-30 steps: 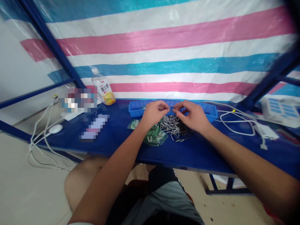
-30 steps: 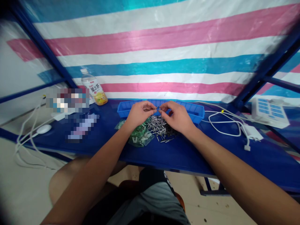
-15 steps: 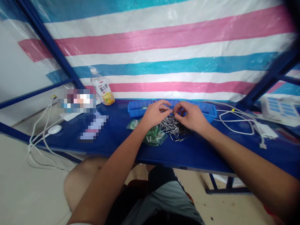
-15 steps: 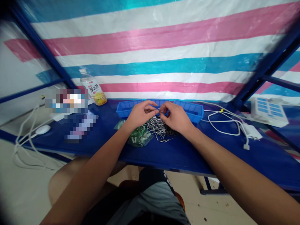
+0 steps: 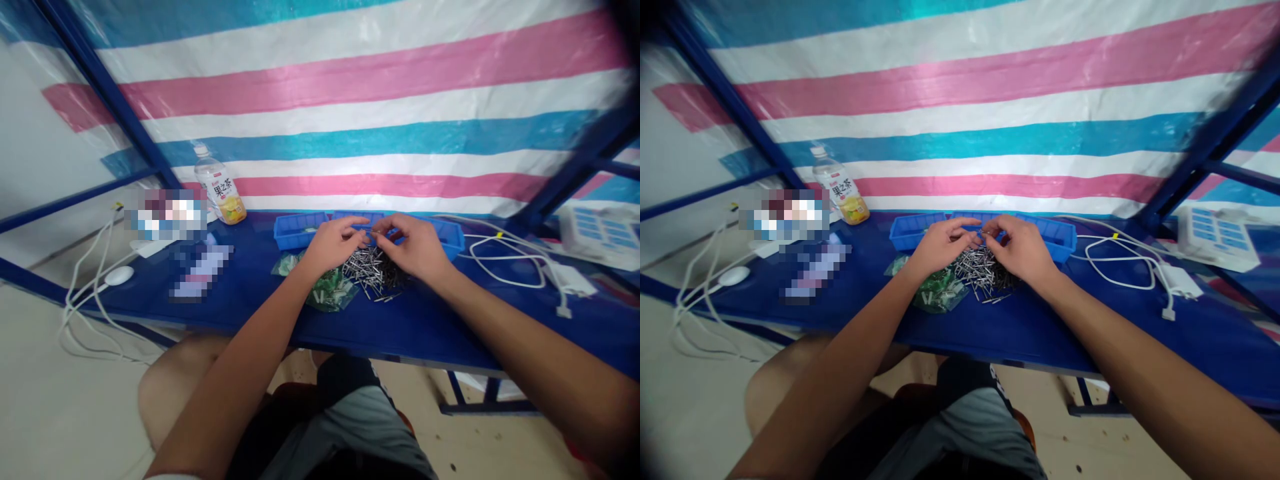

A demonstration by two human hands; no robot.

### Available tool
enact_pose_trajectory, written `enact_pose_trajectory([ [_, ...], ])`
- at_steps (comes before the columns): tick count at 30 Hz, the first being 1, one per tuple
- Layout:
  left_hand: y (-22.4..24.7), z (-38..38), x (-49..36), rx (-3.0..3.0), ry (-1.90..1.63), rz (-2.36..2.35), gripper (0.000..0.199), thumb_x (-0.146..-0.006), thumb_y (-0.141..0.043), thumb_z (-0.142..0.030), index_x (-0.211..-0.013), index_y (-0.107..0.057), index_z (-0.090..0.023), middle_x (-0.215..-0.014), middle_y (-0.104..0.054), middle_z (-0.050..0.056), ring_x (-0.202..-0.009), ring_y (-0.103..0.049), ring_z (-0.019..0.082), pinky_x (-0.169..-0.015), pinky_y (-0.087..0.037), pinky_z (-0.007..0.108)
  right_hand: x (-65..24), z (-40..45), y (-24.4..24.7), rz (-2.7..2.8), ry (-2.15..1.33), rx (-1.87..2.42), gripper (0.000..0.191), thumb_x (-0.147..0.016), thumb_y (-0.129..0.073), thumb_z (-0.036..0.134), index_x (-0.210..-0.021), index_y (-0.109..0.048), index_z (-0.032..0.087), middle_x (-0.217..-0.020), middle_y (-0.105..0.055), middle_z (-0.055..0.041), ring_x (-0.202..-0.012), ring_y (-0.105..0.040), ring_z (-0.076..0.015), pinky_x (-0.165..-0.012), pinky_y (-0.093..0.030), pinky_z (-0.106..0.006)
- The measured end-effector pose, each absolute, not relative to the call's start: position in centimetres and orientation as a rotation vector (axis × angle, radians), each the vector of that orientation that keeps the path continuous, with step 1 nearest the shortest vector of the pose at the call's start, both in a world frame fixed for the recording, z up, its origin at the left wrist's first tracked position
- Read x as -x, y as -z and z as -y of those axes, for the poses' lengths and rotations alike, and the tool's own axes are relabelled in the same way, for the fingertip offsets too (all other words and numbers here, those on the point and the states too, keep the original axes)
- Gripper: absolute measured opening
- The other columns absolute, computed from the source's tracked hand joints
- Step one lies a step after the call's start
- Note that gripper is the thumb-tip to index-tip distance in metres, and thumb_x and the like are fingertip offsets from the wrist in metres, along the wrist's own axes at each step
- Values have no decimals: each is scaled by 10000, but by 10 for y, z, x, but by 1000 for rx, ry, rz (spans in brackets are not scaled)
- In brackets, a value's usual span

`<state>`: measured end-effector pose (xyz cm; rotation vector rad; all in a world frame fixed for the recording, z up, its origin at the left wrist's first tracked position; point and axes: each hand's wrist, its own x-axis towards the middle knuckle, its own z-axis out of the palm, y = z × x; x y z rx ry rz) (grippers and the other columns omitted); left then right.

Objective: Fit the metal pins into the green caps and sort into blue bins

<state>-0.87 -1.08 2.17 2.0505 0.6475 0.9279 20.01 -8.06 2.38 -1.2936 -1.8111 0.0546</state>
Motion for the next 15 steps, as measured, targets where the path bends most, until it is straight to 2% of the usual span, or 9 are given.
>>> enact_pose_trajectory([
  [2, -23, 11, 7, -2048, -951, -630, 302, -990, -619, -184, -1254, -756, -238, -1103, -839, 85, -1024, -810, 239, -1007, -654, 458, -200, 80, -24, 1809, -44, 1302, 117, -907, -670, 275, -986, -754, 255, -996, -800, -61, -845, -734, -233, -779, -623, -421],
  [5, -25, 11, 6, -2044, -998, -622, 223, -972, -668, -200, -1150, -793, -249, -1209, -823, 74, -1122, -789, 249, -1083, -624, 477, -199, 81, -24, 1822, -56, 1313, 124, -915, -675, 297, -998, -763, 267, -1012, -805, -52, -829, -741, -230, -767, -634, -418],
  [8, -27, 9, 7, -2017, -1042, -613, 184, -967, -708, -238, -1129, -794, -246, -1184, -828, 81, -1118, -787, 250, -1077, -626, 477, -198, 82, -25, 1840, -90, 1287, 152, -929, -680, 325, -1037, -772, 273, -1049, -813, -42, -802, -750, -219, -748, -641, -411],
  [11, -28, 8, 9, -1973, -1082, -651, 139, -947, -750, -252, -1077, -793, -228, -1132, -834, 91, -1067, -794, 245, -1042, -640, 461, -197, 84, -26, 1839, -141, 1276, 186, -949, -677, 356, -1084, -782, 283, -1100, -826, -38, -843, -774, -232, -804, -656, -434],
  [15, -28, 5, 10, -1985, -1136, -707, 64, -926, -773, -250, -976, -798, -217, -1082, -835, 87, -1005, -794, 237, -1003, -648, 442, -196, 85, -27, 1810, -152, 1272, 165, -958, -666, 353, -1041, -790, 283, -1089, -832, -37, -911, -783, -250, -857, -656, -448],
])
